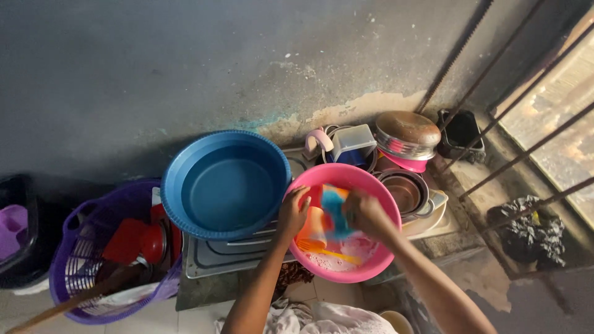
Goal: Washing kitchenware and a plastic bag in a soapy basin.
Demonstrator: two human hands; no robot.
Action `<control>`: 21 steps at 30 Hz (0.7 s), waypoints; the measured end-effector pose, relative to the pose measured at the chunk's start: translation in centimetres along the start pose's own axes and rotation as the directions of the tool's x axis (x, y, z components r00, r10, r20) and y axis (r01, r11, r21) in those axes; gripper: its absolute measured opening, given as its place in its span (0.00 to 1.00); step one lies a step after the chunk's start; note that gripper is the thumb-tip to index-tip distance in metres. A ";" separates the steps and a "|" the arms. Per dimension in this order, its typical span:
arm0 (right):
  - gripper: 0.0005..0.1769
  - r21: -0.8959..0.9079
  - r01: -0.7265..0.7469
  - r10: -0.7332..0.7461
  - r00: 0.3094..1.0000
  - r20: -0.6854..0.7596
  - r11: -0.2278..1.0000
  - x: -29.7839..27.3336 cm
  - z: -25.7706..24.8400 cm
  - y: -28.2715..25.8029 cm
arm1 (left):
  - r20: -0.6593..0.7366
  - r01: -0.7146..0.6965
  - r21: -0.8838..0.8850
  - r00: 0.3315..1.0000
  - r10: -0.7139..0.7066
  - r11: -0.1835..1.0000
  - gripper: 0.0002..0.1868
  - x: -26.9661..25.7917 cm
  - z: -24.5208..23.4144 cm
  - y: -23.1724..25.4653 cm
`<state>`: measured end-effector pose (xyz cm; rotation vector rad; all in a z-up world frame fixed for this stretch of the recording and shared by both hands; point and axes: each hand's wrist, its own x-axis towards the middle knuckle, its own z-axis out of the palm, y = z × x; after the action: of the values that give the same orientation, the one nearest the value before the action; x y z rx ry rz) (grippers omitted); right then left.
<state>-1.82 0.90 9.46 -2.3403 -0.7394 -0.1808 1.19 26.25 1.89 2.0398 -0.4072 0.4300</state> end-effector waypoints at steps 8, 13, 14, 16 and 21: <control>0.29 -0.286 0.255 0.035 0.687 0.726 0.923 -6.6 6.0 4.1 | -0.151 0.023 -0.013 0.988 -0.025 1.000 0.11 -0.3 -1.4 3.2; 0.47 -0.201 0.351 -0.013 0.523 0.852 0.914 -5.7 7.0 4.3 | -0.148 0.011 0.021 0.989 -0.008 1.000 0.10 -0.4 -1.6 3.9; 0.47 -0.198 0.398 -0.047 0.528 0.848 0.896 -5.5 7.5 4.9 | -0.146 0.026 0.019 0.989 -0.023 0.999 0.10 -0.5 -1.6 3.8; 0.47 -0.194 0.451 -0.085 0.528 0.845 0.871 -4.6 7.6 3.7 | -0.151 0.043 0.019 0.988 -0.039 0.999 0.11 -0.3 -1.5 3.4; 0.32 -0.441 0.349 0.147 0.623 0.768 0.827 -5.9 12.0 2.9 | -0.131 0.074 0.054 0.989 -0.066 0.996 0.10 -0.9 -0.3 1.7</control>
<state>-5.84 4.01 -3.22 -2.9353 -1.4045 0.7560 -0.40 25.87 2.89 2.0626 -0.2462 0.5327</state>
